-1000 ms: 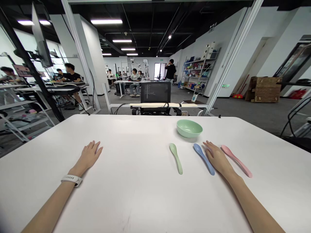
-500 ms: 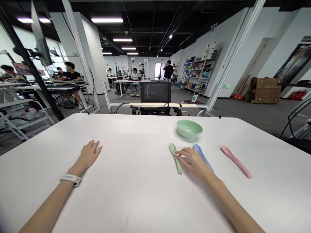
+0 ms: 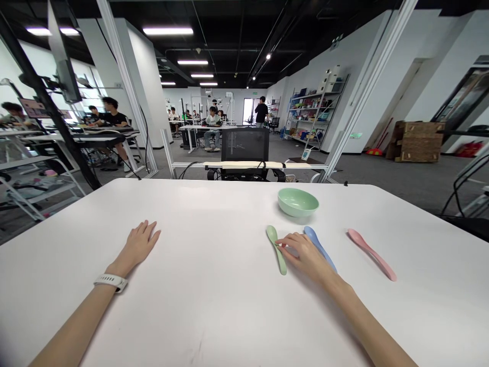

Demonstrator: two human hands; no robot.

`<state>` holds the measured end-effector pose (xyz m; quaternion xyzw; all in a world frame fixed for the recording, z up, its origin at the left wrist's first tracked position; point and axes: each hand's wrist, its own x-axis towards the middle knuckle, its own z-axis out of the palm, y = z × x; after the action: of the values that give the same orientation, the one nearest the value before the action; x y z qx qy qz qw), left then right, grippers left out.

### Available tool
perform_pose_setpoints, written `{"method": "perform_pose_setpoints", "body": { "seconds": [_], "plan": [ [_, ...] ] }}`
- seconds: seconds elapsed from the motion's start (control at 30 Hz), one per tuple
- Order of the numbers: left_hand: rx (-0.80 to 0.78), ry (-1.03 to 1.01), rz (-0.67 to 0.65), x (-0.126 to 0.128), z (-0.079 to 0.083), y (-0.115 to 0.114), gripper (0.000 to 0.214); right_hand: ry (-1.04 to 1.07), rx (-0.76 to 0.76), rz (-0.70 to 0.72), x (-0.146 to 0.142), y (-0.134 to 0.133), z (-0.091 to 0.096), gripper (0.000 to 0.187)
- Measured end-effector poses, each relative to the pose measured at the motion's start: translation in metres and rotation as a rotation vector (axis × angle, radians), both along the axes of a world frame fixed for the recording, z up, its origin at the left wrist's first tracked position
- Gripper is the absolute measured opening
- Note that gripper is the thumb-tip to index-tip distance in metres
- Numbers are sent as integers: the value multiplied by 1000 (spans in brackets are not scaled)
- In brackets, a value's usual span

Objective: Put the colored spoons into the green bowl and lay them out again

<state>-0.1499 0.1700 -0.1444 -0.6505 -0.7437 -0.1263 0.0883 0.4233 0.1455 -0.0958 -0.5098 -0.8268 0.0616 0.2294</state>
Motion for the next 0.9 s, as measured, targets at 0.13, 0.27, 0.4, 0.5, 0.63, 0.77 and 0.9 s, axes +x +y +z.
{"method": "perform_pose_setpoints", "body": {
  "seconds": [0.13,0.27,0.4,0.5,0.63,0.77,0.9],
  "plan": [
    [1,2,6,0,-1,1,70,11,-4,3,-1,-1,1,44],
    [-9,12,13,-1,-2,1,72,12,-1,7,-1,-1,2,44],
    [-16,10,6,0,0,1,73,6,-4,10,-2,-1,3,44],
    [-14,-3,12,0,1,0,72,8,-1,17,-2,-1,3,45],
    [-10,-4,13,1,1,0,71,63,48,-65,13,6,4,53],
    [-17,-6,16,1,0,1,72,132,105,-261,53,18,2,58],
    [-3,-8,9,2,0,1,73,176,37,-419,93,27,-14,57]
  ]
}}
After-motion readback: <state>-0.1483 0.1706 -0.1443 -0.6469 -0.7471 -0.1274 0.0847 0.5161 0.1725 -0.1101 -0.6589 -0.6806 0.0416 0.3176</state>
